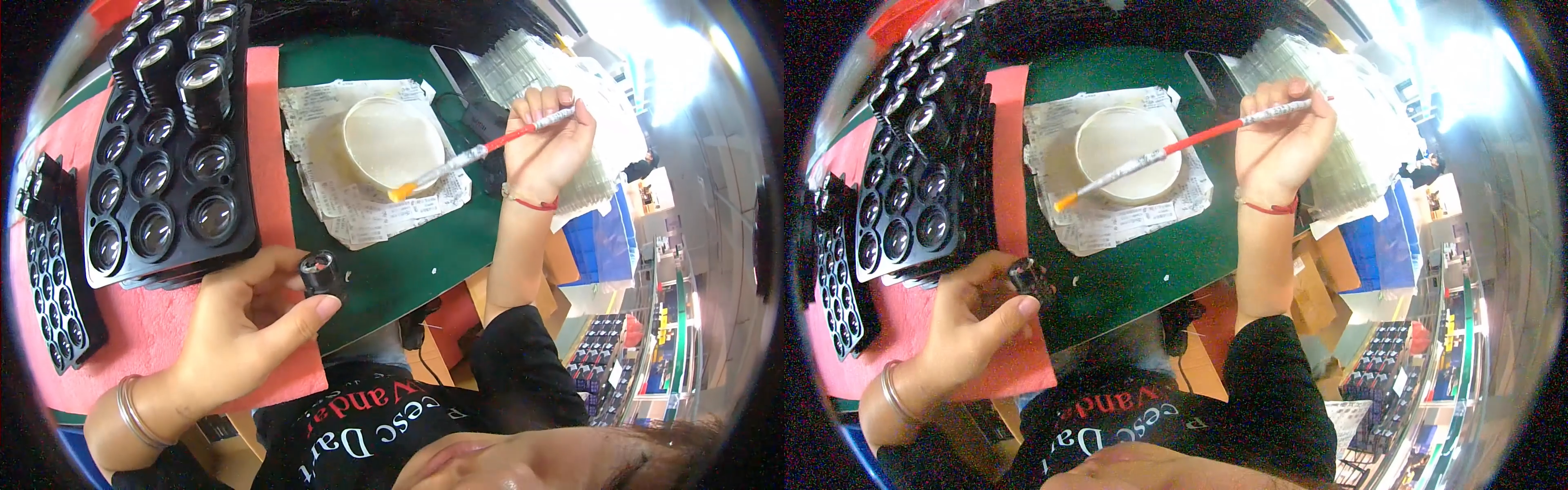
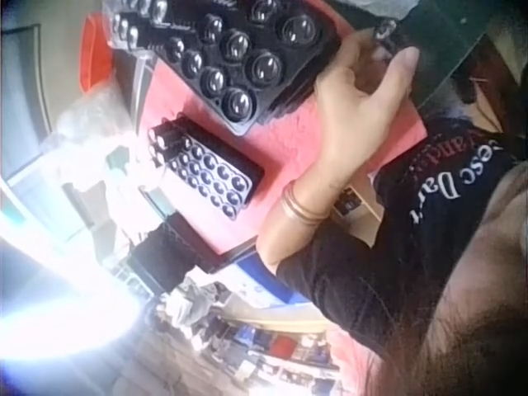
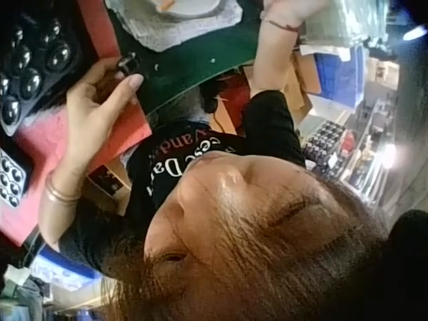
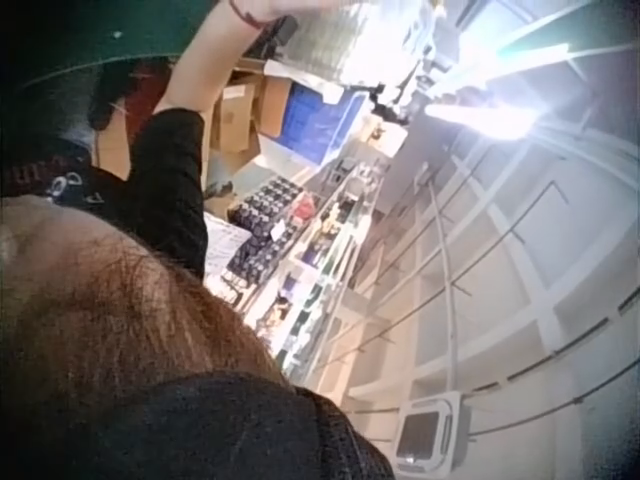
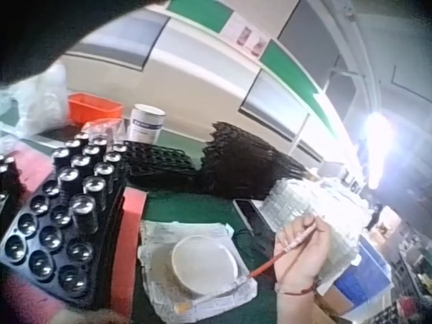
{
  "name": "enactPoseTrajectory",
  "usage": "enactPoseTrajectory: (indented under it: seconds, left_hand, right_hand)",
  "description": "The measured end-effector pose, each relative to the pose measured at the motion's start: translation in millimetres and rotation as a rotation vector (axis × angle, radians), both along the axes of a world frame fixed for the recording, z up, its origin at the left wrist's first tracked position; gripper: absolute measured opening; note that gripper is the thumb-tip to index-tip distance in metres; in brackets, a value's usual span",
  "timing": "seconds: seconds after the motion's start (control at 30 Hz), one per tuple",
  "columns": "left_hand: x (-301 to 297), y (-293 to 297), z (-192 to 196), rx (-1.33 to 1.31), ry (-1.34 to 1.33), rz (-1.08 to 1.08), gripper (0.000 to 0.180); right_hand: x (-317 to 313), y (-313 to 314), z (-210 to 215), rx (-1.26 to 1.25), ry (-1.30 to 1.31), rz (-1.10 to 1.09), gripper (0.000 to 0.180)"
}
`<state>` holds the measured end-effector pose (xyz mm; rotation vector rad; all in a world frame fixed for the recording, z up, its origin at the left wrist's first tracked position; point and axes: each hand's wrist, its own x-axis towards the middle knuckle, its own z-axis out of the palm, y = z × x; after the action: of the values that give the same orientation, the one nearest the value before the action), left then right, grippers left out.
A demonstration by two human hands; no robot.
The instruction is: The recorder is using a brush to apply a yellow sealant or paint to cylindrical light components in a factory setting.
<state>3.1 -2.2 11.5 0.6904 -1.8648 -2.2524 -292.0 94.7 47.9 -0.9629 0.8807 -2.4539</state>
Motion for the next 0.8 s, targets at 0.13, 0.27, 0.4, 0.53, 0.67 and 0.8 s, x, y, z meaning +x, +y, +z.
enactPoseTrajectory:
  seconds: [0.13, 0.27, 0.4, 0.53, 0.67, 0.8]
  left_hand:
    - [1.6, -0.1, 0.3, 0.015, 0.021, 0.023, 0.029]
    - [1.7, 0.0, 3.4, 0.039, 0.057, 0.046, 0.029]
    - [2.8, 0.0, -5.1, 0.002, 0.057, 0.051, 0.028]
    - [1.6, -0.1, -9.5, 0.020, 0.088, 0.051, 0.027]
    - [2.6, -0.5, -10.7, -0.022, 0.086, 0.047, 0.026]
    - [1.0, -0.6, -13.7, -0.025, 0.097, 0.055, 0.027]
  right_hand:
    - [9.3, 0.3, 1.4, -0.031, 0.083, 0.116, 0.024]
    - [17.6, 2.6, 3.3, -0.051, 0.147, 0.208, 0.027]
    - [17.8, 2.4, 2.4, -0.056, 0.189, 0.242, 0.029]
    - [21.6, 0.1, 2.6, -0.037, 0.195, 0.184, 0.030]
    - [21.2, 1.2, 2.5, -0.017, 0.222, 0.165, 0.031]
    - [21.4, 0.0, 2.9, -0.005, 0.227, 0.172, 0.033]
